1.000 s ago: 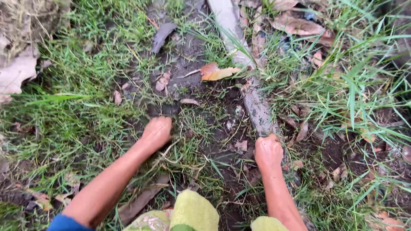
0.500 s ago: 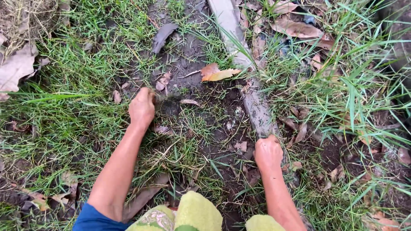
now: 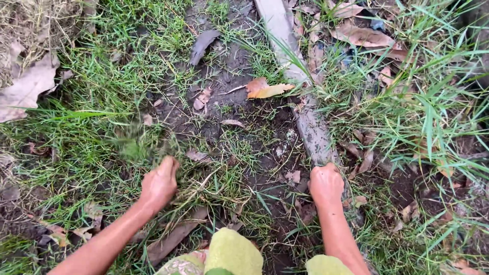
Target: Removing weeds and grass from the soil by hand in an outdoor area.
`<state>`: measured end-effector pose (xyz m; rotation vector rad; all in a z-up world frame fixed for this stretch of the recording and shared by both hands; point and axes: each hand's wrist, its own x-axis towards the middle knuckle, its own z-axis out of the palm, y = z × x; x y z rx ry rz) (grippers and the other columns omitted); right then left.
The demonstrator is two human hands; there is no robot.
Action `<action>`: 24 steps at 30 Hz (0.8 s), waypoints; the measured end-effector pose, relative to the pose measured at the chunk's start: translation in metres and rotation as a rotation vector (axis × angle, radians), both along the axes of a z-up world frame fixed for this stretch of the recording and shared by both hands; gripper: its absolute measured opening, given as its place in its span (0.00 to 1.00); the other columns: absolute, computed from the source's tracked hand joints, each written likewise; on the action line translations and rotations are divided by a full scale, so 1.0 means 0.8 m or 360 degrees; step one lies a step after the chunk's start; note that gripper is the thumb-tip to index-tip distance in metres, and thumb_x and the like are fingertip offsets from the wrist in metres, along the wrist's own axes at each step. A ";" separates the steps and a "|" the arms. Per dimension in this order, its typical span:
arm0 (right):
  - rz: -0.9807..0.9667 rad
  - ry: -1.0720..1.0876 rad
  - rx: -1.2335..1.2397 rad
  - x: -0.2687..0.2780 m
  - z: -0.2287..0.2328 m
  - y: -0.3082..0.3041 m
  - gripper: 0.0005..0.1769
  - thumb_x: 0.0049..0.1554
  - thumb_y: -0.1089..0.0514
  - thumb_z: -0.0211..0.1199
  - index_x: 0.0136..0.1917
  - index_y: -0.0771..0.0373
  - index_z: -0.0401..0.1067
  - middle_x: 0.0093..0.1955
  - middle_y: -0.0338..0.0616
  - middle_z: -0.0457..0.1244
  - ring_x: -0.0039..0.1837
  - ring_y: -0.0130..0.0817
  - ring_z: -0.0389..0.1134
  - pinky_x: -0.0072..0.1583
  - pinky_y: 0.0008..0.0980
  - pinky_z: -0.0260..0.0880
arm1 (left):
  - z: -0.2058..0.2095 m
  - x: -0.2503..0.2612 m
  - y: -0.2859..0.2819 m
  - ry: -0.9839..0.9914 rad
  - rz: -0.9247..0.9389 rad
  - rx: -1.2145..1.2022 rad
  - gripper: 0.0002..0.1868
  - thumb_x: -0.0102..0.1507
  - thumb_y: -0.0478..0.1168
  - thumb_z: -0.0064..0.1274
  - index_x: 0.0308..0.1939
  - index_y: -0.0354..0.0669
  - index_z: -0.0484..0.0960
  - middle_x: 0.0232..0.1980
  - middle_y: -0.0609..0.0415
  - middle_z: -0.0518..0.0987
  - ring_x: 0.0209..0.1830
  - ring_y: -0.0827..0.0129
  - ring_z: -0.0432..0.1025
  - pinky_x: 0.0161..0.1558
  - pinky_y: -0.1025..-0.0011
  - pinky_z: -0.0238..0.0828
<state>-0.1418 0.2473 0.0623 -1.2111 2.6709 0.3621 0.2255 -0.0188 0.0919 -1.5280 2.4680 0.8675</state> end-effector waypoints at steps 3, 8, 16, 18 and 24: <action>0.0020 0.0131 0.0031 -0.008 -0.014 -0.001 0.08 0.50 0.63 0.66 0.40 0.72 0.79 0.45 0.62 0.67 0.44 0.55 0.75 0.44 0.44 0.79 | -0.012 0.052 0.020 0.0013 0.0065 0.0063 0.10 0.69 0.45 0.40 0.50 0.48 0.74 0.37 0.36 0.83 0.35 0.36 0.76 0.37 0.45 0.73; 0.0063 0.0049 -0.0020 -0.007 -0.016 -0.008 0.08 0.48 0.62 0.64 0.39 0.70 0.79 0.44 0.66 0.67 0.42 0.55 0.75 0.43 0.46 0.78 | -0.001 0.081 0.092 -0.0167 -0.0321 0.0241 0.11 0.68 0.45 0.44 0.52 0.51 0.72 0.40 0.40 0.84 0.35 0.41 0.79 0.38 0.45 0.75; 0.0136 -0.0022 0.0015 0.000 -0.016 0.011 0.08 0.46 0.61 0.66 0.38 0.68 0.78 0.42 0.61 0.67 0.43 0.55 0.74 0.43 0.47 0.77 | 0.014 -0.029 -0.002 0.0201 -0.0320 -0.0358 0.07 0.68 0.41 0.48 0.45 0.41 0.73 0.32 0.41 0.78 0.29 0.46 0.76 0.31 0.51 0.74; 0.0045 0.0108 -0.0038 -0.009 -0.010 -0.014 0.06 0.52 0.62 0.64 0.39 0.68 0.79 0.43 0.60 0.68 0.43 0.54 0.75 0.45 0.46 0.78 | 0.049 -0.086 -0.070 0.0339 -0.0351 -0.0655 0.27 0.57 0.33 0.49 0.61 0.37 0.73 0.56 0.37 0.72 0.42 0.42 0.76 0.38 0.51 0.76; -0.0003 0.0065 0.0032 -0.007 -0.017 0.001 0.07 0.50 0.62 0.66 0.42 0.67 0.79 0.48 0.63 0.67 0.45 0.56 0.75 0.45 0.47 0.78 | -0.021 -0.134 -0.136 -0.0278 -0.0781 -0.0444 0.21 0.64 0.32 0.39 0.60 0.54 0.72 0.76 0.45 0.61 0.45 0.47 0.78 0.43 0.52 0.79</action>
